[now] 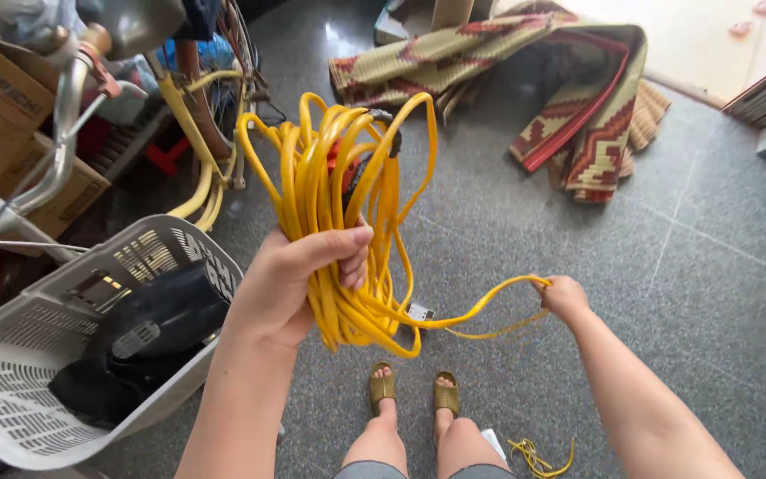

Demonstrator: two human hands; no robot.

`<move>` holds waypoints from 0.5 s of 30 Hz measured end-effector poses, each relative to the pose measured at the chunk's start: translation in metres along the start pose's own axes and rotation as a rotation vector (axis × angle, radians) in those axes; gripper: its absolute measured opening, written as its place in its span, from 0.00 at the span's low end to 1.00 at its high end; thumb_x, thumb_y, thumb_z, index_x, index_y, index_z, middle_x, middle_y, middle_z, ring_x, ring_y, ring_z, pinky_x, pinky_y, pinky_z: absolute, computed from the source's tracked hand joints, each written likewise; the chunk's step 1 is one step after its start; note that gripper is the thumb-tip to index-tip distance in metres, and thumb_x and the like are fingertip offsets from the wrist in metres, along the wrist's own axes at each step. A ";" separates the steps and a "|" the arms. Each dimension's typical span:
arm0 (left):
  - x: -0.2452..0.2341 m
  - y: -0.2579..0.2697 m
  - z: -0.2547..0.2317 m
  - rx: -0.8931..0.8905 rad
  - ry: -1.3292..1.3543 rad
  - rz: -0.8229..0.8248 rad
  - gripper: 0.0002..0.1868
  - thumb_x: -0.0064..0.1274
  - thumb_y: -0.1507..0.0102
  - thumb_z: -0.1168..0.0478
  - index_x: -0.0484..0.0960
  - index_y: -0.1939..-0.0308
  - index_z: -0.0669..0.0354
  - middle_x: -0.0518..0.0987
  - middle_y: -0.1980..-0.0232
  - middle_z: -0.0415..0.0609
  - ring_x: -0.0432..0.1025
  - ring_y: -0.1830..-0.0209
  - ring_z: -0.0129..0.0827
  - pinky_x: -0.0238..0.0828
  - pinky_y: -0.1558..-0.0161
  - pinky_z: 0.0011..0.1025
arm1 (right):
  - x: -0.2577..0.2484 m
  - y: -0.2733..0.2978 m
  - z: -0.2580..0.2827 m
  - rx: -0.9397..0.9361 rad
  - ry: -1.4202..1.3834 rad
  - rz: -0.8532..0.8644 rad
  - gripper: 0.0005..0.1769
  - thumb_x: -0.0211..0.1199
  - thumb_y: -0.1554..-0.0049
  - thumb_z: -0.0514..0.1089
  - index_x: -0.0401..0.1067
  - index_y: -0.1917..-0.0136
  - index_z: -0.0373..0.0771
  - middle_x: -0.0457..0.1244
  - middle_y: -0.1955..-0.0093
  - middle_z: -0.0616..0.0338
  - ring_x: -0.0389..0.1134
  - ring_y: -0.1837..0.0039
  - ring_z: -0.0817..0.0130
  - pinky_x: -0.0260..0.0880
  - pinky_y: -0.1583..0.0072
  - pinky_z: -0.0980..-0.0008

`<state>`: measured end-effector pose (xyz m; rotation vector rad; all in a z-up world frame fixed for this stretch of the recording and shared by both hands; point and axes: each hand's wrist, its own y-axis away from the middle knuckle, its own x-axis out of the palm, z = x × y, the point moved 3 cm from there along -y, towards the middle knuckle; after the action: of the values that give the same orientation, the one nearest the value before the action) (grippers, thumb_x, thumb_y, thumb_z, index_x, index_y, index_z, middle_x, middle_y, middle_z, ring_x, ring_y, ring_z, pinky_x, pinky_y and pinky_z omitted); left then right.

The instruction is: Coiling a yellow extension cord and hanging it on the handlebars of a bicycle

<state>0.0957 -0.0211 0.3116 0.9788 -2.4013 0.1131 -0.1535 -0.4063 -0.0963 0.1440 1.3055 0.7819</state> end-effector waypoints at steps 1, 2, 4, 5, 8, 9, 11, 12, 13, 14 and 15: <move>0.006 0.001 -0.010 0.017 0.007 -0.007 0.07 0.59 0.46 0.68 0.76 0.70 0.68 0.65 0.84 0.47 0.62 0.86 0.28 0.67 0.75 0.29 | -0.015 0.002 0.014 -0.011 0.031 -0.020 0.22 0.57 0.46 0.66 0.81 0.63 0.50 0.72 0.68 0.61 0.74 0.49 0.54 0.72 0.45 0.57; 0.010 0.003 -0.020 0.031 0.010 -0.017 0.07 0.59 0.46 0.69 0.76 0.70 0.68 0.64 0.84 0.47 0.62 0.86 0.28 0.67 0.75 0.29 | -0.024 0.004 0.029 -0.021 0.060 -0.035 0.26 0.54 0.45 0.67 0.80 0.64 0.48 0.71 0.69 0.58 0.74 0.49 0.53 0.72 0.45 0.55; 0.017 0.010 -0.036 0.039 -0.002 -0.019 0.08 0.60 0.46 0.68 0.77 0.69 0.68 0.65 0.83 0.47 0.63 0.85 0.28 0.67 0.74 0.30 | -0.047 0.011 0.056 -0.035 0.100 -0.064 0.25 0.53 0.45 0.69 0.81 0.60 0.52 0.72 0.62 0.57 0.72 0.45 0.50 0.72 0.43 0.53; 0.021 0.014 -0.043 0.040 -0.011 -0.025 0.08 0.60 0.47 0.67 0.78 0.68 0.68 0.67 0.83 0.47 0.64 0.84 0.28 0.68 0.74 0.30 | -0.057 0.014 0.068 -0.042 0.144 -0.087 0.26 0.51 0.44 0.70 0.82 0.57 0.56 0.73 0.56 0.55 0.71 0.42 0.48 0.72 0.41 0.52; 0.019 0.014 -0.048 0.038 0.018 0.010 0.09 0.60 0.47 0.67 0.79 0.66 0.68 0.66 0.83 0.47 0.64 0.84 0.29 0.68 0.74 0.31 | -0.075 0.020 0.101 -0.056 0.283 -0.114 0.26 0.52 0.47 0.71 0.83 0.58 0.56 0.73 0.54 0.53 0.72 0.42 0.49 0.72 0.41 0.54; 0.013 0.011 -0.044 0.043 0.017 0.011 0.09 0.60 0.47 0.67 0.79 0.66 0.68 0.66 0.83 0.47 0.64 0.84 0.29 0.68 0.74 0.31 | -0.076 0.019 0.113 -0.059 0.283 -0.118 0.26 0.52 0.47 0.71 0.83 0.58 0.56 0.73 0.54 0.53 0.72 0.42 0.49 0.72 0.41 0.54; 0.002 0.003 -0.033 0.051 0.045 0.024 0.10 0.60 0.47 0.67 0.79 0.65 0.68 0.66 0.82 0.47 0.64 0.84 0.29 0.69 0.73 0.31 | -0.079 0.016 0.135 -0.024 0.363 -0.085 0.35 0.49 0.46 0.74 0.82 0.50 0.48 0.73 0.51 0.50 0.73 0.42 0.51 0.73 0.42 0.53; 0.003 0.003 -0.032 0.057 0.047 0.023 0.10 0.60 0.47 0.67 0.79 0.65 0.68 0.66 0.82 0.47 0.64 0.84 0.29 0.69 0.73 0.31 | -0.093 0.047 0.161 -0.028 0.364 -0.090 0.35 0.49 0.46 0.74 0.82 0.50 0.48 0.73 0.51 0.50 0.73 0.42 0.51 0.73 0.42 0.53; 0.004 0.003 -0.031 0.064 0.043 0.026 0.09 0.60 0.47 0.67 0.79 0.65 0.68 0.67 0.82 0.47 0.65 0.84 0.28 0.69 0.73 0.31 | -0.104 0.078 0.188 -0.071 0.369 -0.026 0.33 0.51 0.46 0.69 0.82 0.50 0.43 0.73 0.50 0.49 0.72 0.41 0.51 0.72 0.41 0.53; 0.005 0.002 -0.030 0.068 0.040 0.029 0.09 0.59 0.47 0.67 0.79 0.64 0.68 0.67 0.82 0.47 0.65 0.83 0.28 0.69 0.73 0.31 | -0.114 0.109 0.214 -0.113 0.372 0.039 0.30 0.52 0.46 0.64 0.81 0.50 0.39 0.73 0.49 0.49 0.72 0.41 0.51 0.72 0.40 0.53; 0.007 0.003 -0.031 0.073 0.041 0.030 0.09 0.59 0.47 0.67 0.79 0.64 0.68 0.67 0.82 0.47 0.65 0.83 0.28 0.69 0.73 0.31 | -0.108 0.098 0.217 -0.115 0.373 0.035 0.30 0.52 0.46 0.64 0.81 0.50 0.39 0.73 0.49 0.49 0.72 0.41 0.51 0.72 0.40 0.53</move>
<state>0.1038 -0.0152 0.3425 0.9641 -2.3897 0.2307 -0.0065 -0.3264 0.1044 -0.0761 1.6069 0.9415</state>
